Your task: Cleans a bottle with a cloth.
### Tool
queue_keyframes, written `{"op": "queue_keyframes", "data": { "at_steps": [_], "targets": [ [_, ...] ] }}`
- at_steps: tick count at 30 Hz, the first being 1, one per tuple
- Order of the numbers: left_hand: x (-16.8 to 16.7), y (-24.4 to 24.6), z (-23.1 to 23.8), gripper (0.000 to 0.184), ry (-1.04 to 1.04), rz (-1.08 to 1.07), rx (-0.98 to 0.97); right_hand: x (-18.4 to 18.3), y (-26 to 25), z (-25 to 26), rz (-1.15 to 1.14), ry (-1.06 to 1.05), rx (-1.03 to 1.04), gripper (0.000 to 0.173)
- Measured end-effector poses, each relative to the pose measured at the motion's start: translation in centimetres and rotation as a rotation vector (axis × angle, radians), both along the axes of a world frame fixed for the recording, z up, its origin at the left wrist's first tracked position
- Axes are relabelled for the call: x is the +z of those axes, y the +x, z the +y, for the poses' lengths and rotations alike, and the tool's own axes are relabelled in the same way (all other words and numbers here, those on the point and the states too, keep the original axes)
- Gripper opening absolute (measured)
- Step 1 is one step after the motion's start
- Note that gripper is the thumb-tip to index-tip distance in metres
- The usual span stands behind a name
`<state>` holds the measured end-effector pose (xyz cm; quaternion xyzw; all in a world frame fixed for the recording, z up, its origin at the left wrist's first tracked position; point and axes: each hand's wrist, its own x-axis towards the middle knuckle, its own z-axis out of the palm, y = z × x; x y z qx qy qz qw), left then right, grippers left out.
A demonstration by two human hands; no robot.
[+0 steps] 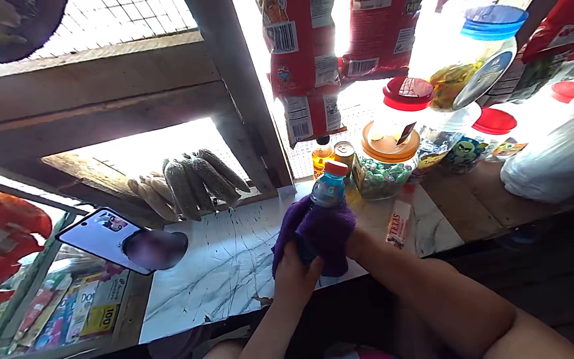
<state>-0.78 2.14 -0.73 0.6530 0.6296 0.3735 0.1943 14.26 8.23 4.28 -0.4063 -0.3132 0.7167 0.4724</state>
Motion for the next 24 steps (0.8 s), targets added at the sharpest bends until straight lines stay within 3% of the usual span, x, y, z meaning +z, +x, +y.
{"op": "queue_keyframes", "data": {
  "at_steps": [4, 8, 12, 14, 18, 21, 24],
  "targets": [
    [-0.4, 0.4, 0.1, 0.075, 0.109, 0.081, 0.015, -0.6, -0.6, 0.0, 0.066, -0.046, -0.087, 0.012],
    [-0.2, -0.6, 0.1, 0.074, 0.225, 0.059, -0.187, 1.3, 1.0, 1.1, 0.163, -0.181, -0.086, 0.023],
    [1.3, -3.2, 0.5, 0.036, 0.384, -0.164, -0.387, 1.4, 2.8, 2.0, 0.143, -0.079, 0.119, 0.027],
    [2.4, -4.0, 0.5, 0.03, 0.44, -0.313, -0.343, 1.4, 3.0, 1.7, 0.112, -0.041, 0.184, 0.026],
    [2.6, -4.5, 1.4, 0.042, 0.363, -0.568, -0.233, 1.2, 3.0, 0.3, 0.004, -0.078, 0.35, 0.021],
    [1.9, -4.3, 1.5, 0.07, 0.152, -0.773, -0.355, 1.5, 2.2, -1.1, -0.048, -0.094, 0.544, 0.022],
    [1.2, -4.1, 1.1, 0.077, -0.003, -0.95, -0.502, 0.6, 1.2, -2.1, 0.135, -0.071, 0.78, 0.029]
  ]
}}
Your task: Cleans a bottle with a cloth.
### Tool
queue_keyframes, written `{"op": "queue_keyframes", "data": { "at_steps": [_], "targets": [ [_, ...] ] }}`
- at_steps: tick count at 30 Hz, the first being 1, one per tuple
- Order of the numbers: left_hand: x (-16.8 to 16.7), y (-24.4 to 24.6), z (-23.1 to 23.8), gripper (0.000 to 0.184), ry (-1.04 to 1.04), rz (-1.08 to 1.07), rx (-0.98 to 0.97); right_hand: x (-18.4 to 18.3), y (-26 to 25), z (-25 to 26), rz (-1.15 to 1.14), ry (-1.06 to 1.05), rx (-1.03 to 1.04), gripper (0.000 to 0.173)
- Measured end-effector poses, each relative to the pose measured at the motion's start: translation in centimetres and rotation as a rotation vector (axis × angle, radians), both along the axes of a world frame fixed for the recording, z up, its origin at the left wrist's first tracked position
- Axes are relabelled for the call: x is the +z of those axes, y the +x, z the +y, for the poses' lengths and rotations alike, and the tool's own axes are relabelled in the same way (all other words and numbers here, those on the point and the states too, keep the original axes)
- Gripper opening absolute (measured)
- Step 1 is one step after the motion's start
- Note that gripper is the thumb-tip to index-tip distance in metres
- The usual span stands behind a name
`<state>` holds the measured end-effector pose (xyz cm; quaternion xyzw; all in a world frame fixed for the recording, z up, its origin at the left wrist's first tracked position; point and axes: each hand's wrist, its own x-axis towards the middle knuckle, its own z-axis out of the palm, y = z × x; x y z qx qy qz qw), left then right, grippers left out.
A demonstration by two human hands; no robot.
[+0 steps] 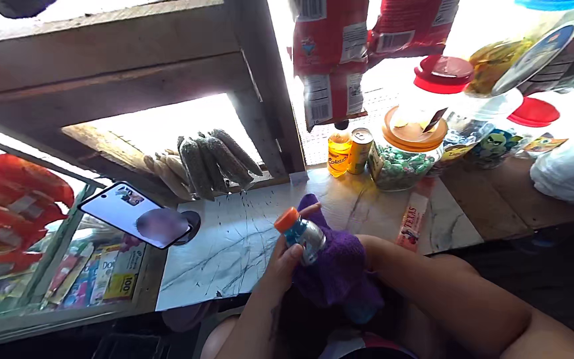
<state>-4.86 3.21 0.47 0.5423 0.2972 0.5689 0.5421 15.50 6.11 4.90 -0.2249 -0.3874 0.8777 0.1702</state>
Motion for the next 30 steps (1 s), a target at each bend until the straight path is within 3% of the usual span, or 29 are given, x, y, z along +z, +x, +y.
{"op": "queue_keyframes", "data": {
  "at_steps": [1, 2, 4, 7, 12, 16, 21, 24, 27, 30],
  "targets": [
    [0.0, -0.1, 0.2, 0.078, 0.025, -0.023, -0.064, -1.5, -0.1, 0.7, 0.192, -0.005, 0.14, 0.029],
    [0.1, -0.1, 0.4, 0.078, 0.065, -0.029, -0.099, -0.7, -0.1, 0.7, 0.191, -0.007, 0.174, 0.028],
    [0.1, -0.1, 0.7, 0.069, 0.137, -0.009, -0.065, 3.3, -0.1, 0.0, -0.121, 0.024, 0.12, 0.026],
    [-0.1, 0.0, 0.2, 0.06, 0.113, 0.043, 0.149, 0.8, -0.8, 1.0, -0.188, 0.168, 0.087, 0.015],
    [0.1, 0.2, 0.0, 0.06, -0.041, 0.098, 0.441, -0.4, -2.3, 1.4, -0.367, 0.477, 0.026, 0.024],
    [1.5, 0.1, 0.1, 0.044, -0.171, -0.018, 0.598, -0.9, -2.3, 1.5, -0.373, 0.583, 0.075, 0.025],
    [2.6, -0.7, 0.3, 0.042, -0.233, -0.065, 0.729, -1.7, -2.0, 1.5, -0.335, 0.648, 0.064, 0.028],
    [2.2, -1.1, 0.2, 0.057, -0.151, -0.147, 0.572, -0.9, -1.6, 1.3, -0.33, 0.566, 0.068, 0.028],
    [1.6, -1.9, 0.2, 0.065, -0.094, -0.353, 0.15, 0.0, -1.3, 0.6, -0.29, 0.269, 0.029, 0.02],
    [0.5, -1.7, -0.1, 0.07, -0.038, -0.498, -0.135, -6.2, -1.2, 1.7, 0.106, 0.192, 0.118, 0.017]
  ]
}}
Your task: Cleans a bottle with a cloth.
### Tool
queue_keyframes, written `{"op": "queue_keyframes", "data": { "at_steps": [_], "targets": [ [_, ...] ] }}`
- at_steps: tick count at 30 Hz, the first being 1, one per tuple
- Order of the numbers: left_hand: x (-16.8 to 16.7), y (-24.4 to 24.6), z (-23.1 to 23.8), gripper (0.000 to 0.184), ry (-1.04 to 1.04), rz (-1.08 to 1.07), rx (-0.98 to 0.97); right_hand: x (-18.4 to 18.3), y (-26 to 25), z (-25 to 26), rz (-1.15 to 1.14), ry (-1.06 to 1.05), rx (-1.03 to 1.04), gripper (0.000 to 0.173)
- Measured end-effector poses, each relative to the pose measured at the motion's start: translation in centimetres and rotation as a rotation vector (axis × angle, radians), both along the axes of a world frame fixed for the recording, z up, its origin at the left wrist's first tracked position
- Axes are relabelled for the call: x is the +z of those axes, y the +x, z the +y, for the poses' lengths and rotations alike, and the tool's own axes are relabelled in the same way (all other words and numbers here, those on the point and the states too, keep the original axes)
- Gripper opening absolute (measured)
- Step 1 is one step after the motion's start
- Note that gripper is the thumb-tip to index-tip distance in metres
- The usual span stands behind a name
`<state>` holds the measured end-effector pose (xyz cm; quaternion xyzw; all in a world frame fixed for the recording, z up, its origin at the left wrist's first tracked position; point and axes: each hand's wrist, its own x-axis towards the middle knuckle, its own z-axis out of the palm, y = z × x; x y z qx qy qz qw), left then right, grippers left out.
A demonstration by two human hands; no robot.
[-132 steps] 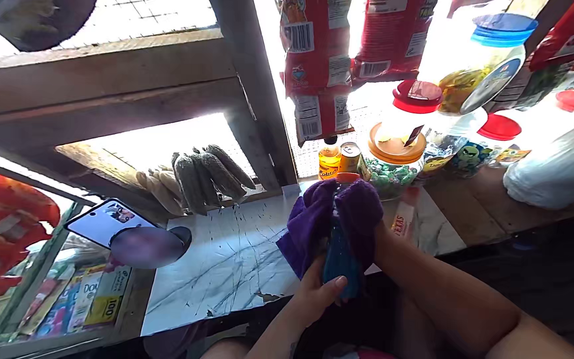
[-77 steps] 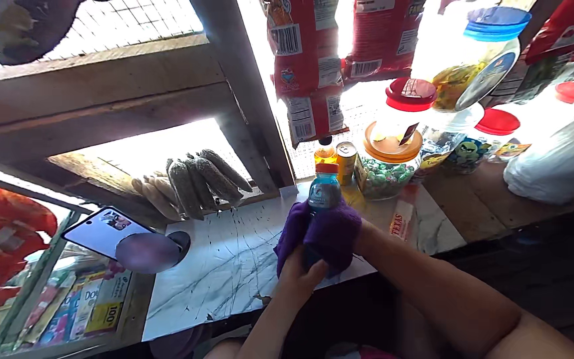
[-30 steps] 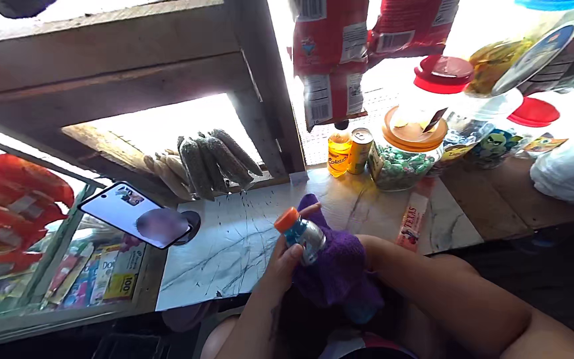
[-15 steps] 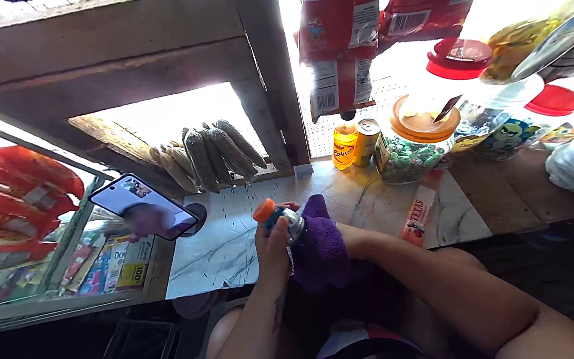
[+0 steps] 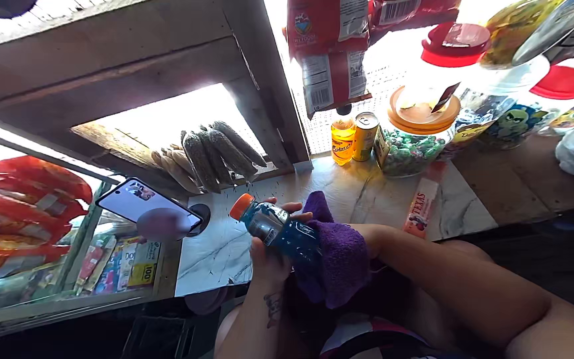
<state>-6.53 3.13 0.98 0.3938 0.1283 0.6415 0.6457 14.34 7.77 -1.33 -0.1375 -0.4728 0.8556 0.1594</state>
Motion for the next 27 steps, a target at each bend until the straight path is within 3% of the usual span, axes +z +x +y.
{"op": "queue_keyframes", "data": {
  "at_steps": [2, 4, 7, 10, 14, 16, 22, 27],
  "targets": [
    [-0.3, 0.6, -0.2, 0.072, -0.006, -0.026, -0.025, -0.7, 0.0, -0.3, 0.058, -0.068, 0.009, 0.013],
    [-0.4, 1.0, -0.2, 0.07, -0.076, -0.015, 0.066, 0.6, 0.1, -0.5, 0.036, -0.089, 0.008, 0.01],
    [0.6, 1.2, -0.1, 0.081, -0.209, 0.063, 0.339, 5.9, -0.2, -1.0, -0.255, 0.009, -0.102, 0.014],
    [1.2, 1.1, 0.3, 0.089, -0.277, 0.16, 0.588, 5.6, -1.1, -0.2, -0.408, 0.126, -0.221, 0.014],
    [1.6, 0.7, 0.8, 0.059, -0.271, 0.109, 0.717, 5.1, -1.7, -0.1, -0.431, 0.264, -0.342, 0.022],
    [1.9, 0.4, 0.9, 0.049, -0.293, 0.03, 0.708, 5.0, -1.5, 0.0, -0.347, 0.333, -0.374, 0.025],
    [2.0, -0.8, 0.8, 0.053, -0.315, -0.253, 0.497, 5.2, -0.8, 0.0, -0.337, 0.397, -0.492, 0.026],
    [1.6, -0.7, 1.0, 0.05, -0.29, -0.35, 0.416, 5.9, -1.3, -1.0, -0.317, 0.203, -0.502, 0.025]
  ]
}}
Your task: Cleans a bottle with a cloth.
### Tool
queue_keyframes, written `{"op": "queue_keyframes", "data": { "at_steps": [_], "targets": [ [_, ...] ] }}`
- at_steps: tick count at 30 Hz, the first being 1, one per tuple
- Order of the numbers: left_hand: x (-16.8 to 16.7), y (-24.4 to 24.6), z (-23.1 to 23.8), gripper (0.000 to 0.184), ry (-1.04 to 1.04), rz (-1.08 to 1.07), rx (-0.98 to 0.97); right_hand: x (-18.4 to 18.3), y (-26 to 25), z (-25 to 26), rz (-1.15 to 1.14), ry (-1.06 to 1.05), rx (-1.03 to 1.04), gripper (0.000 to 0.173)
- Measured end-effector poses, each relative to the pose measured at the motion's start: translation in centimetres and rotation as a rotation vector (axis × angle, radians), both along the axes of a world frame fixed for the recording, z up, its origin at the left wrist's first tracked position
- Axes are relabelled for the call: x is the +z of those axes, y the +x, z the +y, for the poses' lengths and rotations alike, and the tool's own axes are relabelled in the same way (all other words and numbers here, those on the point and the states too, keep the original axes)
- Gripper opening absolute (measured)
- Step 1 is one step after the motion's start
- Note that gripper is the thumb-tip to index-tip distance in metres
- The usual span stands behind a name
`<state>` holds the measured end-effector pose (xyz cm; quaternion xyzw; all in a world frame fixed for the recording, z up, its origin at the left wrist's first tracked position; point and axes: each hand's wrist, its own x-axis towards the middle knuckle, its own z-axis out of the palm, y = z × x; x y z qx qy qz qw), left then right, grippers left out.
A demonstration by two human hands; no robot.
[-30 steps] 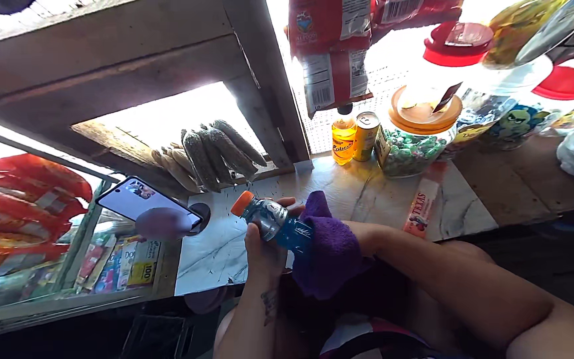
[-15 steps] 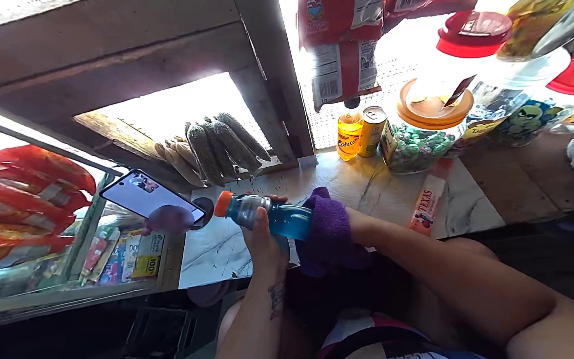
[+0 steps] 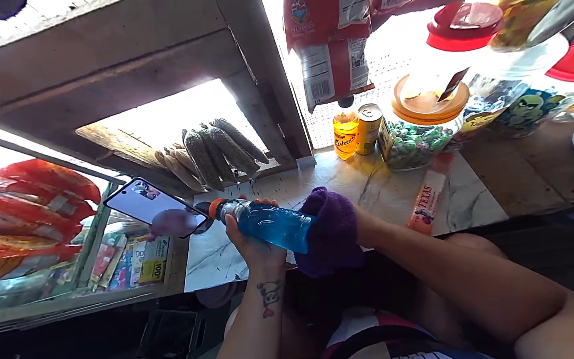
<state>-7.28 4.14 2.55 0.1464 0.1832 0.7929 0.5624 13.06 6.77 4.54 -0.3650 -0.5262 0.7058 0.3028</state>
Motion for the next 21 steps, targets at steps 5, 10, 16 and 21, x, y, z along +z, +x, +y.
{"op": "queue_keyframes", "data": {
  "at_steps": [5, 10, 16, 21],
  "targets": [
    [-0.6, 0.5, 0.1, 0.048, 0.062, -0.015, -0.057, -0.5, -0.8, -1.1, -0.005, -0.016, -0.132, 0.014],
    [-0.9, 1.8, 0.0, 0.04, -0.058, -0.013, -0.007, -0.6, -0.4, -1.3, 0.001, 0.023, -0.109, 0.021],
    [-1.3, 2.0, -0.1, 0.043, -0.073, 0.037, 0.0, -0.1, 0.3, -0.9, -0.007, 0.002, 0.036, 0.021],
    [-1.5, 2.0, 0.1, 0.044, -0.099, -0.001, 0.001, -0.4, 0.8, -0.7, 0.016, 0.055, 0.108, 0.024]
  ]
}}
